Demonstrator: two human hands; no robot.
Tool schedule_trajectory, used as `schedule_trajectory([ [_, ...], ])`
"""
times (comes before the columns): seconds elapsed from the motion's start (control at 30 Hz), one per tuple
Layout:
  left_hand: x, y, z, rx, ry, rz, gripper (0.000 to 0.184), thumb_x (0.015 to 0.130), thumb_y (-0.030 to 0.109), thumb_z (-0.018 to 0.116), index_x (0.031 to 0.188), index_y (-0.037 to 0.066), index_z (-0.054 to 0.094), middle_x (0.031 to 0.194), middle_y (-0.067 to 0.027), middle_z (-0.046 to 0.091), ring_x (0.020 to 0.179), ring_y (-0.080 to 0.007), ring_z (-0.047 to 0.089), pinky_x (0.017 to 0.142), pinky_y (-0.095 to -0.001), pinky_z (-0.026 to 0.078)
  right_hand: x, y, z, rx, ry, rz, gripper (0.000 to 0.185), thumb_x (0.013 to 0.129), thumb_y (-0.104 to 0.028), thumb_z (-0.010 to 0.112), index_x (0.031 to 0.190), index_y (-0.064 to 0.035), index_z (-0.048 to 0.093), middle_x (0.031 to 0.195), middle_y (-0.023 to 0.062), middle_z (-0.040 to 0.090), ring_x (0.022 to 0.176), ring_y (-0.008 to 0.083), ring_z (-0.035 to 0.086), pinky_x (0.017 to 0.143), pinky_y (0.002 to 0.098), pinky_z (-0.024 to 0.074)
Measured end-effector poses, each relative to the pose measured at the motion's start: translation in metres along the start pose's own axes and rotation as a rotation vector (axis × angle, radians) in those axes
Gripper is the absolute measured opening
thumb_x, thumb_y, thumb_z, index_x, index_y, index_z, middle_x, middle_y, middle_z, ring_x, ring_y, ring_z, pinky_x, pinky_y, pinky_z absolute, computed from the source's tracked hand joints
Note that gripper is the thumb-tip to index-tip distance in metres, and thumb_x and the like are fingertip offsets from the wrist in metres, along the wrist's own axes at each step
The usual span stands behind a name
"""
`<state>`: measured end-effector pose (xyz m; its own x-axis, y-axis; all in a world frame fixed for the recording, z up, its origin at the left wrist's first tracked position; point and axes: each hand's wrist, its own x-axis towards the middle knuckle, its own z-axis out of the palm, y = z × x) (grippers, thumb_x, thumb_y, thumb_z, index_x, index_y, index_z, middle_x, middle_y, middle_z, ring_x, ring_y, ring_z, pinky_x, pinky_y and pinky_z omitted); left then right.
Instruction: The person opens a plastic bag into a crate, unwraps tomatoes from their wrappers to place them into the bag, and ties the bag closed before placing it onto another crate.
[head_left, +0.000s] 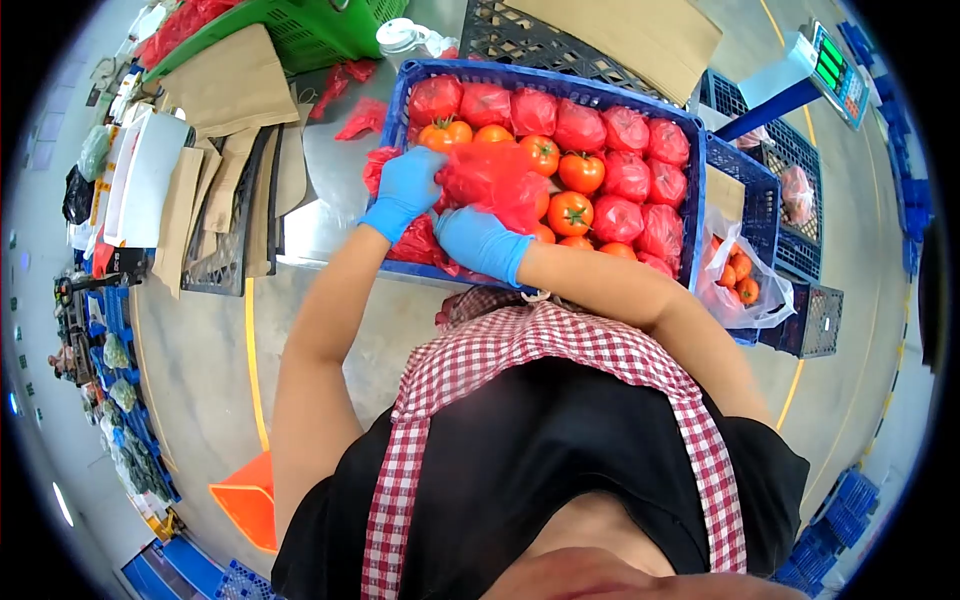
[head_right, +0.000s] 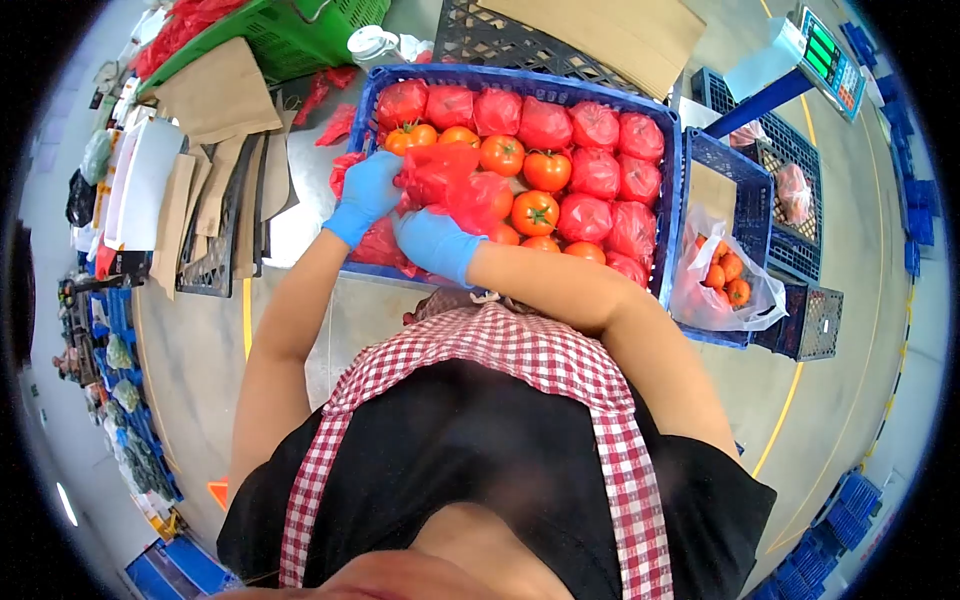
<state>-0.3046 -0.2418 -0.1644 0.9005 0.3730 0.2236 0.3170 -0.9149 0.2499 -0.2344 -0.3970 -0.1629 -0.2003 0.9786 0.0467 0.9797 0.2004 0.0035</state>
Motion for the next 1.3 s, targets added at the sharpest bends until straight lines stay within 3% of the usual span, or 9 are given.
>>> schedule_trajectory([
  [0.17,0.017,-0.014,-0.024,-0.798,0.305,-0.296,0.034,0.074,0.009,0.056,0.107,0.000,0.058,0.098,-0.0207,0.062,0.092,-0.0300,0.061,0.081,-0.0341,0.047,-0.013,0.007,0.007,0.098,0.119,0.114,0.020,0.070,-0.011,0.056,0.085,-0.0002,0.061,0.068,0.0094,0.060,0.058,0.0237,0.061,0.046,0.0326,0.0452],
  [0.4,-0.036,0.026,-0.088,-0.182,-0.252,-0.139,0.069,0.067,0.037,0.073,0.120,0.000,0.049,0.100,-0.0232,0.059,0.092,-0.0338,0.059,0.081,-0.0369,0.047,-0.022,0.028,-0.003,0.506,0.006,0.085,0.014,0.075,-0.016,0.054,0.083,-0.0057,0.061,0.078,0.0187,0.062,0.071,0.0347,0.062,0.060,0.0426,0.0480],
  [0.5,-0.062,0.032,-0.083,-0.136,-0.035,-0.059,0.081,0.056,0.050,0.077,0.116,0.002,0.053,0.094,-0.0212,0.060,0.087,-0.0340,0.060,0.076,-0.0391,0.047,-0.028,0.030,-0.004,0.710,0.146,0.222,0.018,0.079,-0.019,0.054,0.090,-0.0054,0.059,0.083,0.0190,0.062,0.076,0.0364,0.061,0.065,0.0426,0.0478],
  [0.63,-0.051,0.028,-0.100,-0.109,-0.615,-0.077,0.075,0.055,0.046,0.081,0.112,0.003,0.057,0.097,-0.0167,0.063,0.092,-0.0312,0.060,0.083,-0.0382,0.048,-0.030,0.057,-0.014,1.177,0.327,0.221,0.025,0.077,-0.009,0.062,0.101,-0.0034,0.058,0.102,0.0120,0.057,0.092,0.0239,0.055,0.082,0.0311,0.0448],
  [0.77,-0.036,0.004,-0.080,-0.750,-0.080,-0.126,0.059,0.070,0.029,0.075,0.117,0.001,0.054,0.110,-0.0123,0.062,0.101,-0.0205,0.059,0.086,-0.0350,0.047,-0.022,0.083,-0.037,1.673,0.548,0.394,0.029,0.077,0.001,0.056,0.106,-0.0036,0.059,0.101,0.0014,0.057,0.090,0.0092,0.053,0.081,0.0237,0.0437],
  [1.07,0.022,0.065,-0.060,-2.138,0.190,-0.315,0.047,0.081,0.010,0.062,0.125,0.002,0.045,0.123,-0.0104,0.051,0.108,-0.0212,0.053,0.093,-0.0335,0.046,0.038,0.058,-0.091,1.912,1.036,0.230,0.014,0.086,-0.006,0.051,0.098,-0.0011,0.057,0.094,0.0032,0.058,0.089,0.0109,0.053,0.079,0.0248,0.0442],
  [1.1,0.021,0.064,-0.059,-2.083,0.183,-0.314,0.049,0.081,0.011,0.062,0.126,0.002,0.044,0.124,-0.0102,0.050,0.109,-0.0217,0.052,0.093,-0.0329,0.046,0.042,0.069,-0.079,1.412,0.972,0.204,0.015,0.087,-0.006,0.050,0.100,-0.0019,0.056,0.100,0.0039,0.056,0.093,0.0122,0.052,0.081,0.0266,0.0445],
  [1.2,0.018,0.084,-0.103,-1.624,-0.013,-0.494,0.040,0.080,0.012,0.059,0.118,0.001,0.050,0.114,-0.0092,0.056,0.099,-0.0190,0.058,0.085,-0.0301,0.049,0.041,0.074,-0.089,1.382,0.903,0.256,0.024,0.085,-0.011,0.055,0.108,-0.0038,0.052,0.109,0.0054,0.052,0.100,0.0146,0.051,0.085,0.0294,0.0434],
  [1.3,0.028,0.073,-0.098,-1.898,0.178,-0.596,0.031,0.081,0.011,0.058,0.111,0.001,0.055,0.105,-0.0083,0.061,0.092,-0.0174,0.060,0.081,-0.0299,0.050,0.048,0.075,-0.097,1.433,0.839,0.177,0.034,0.085,-0.011,0.056,0.117,-0.0052,0.046,0.116,0.0065,0.049,0.105,0.0163,0.049,0.089,0.0304,0.0419],
])
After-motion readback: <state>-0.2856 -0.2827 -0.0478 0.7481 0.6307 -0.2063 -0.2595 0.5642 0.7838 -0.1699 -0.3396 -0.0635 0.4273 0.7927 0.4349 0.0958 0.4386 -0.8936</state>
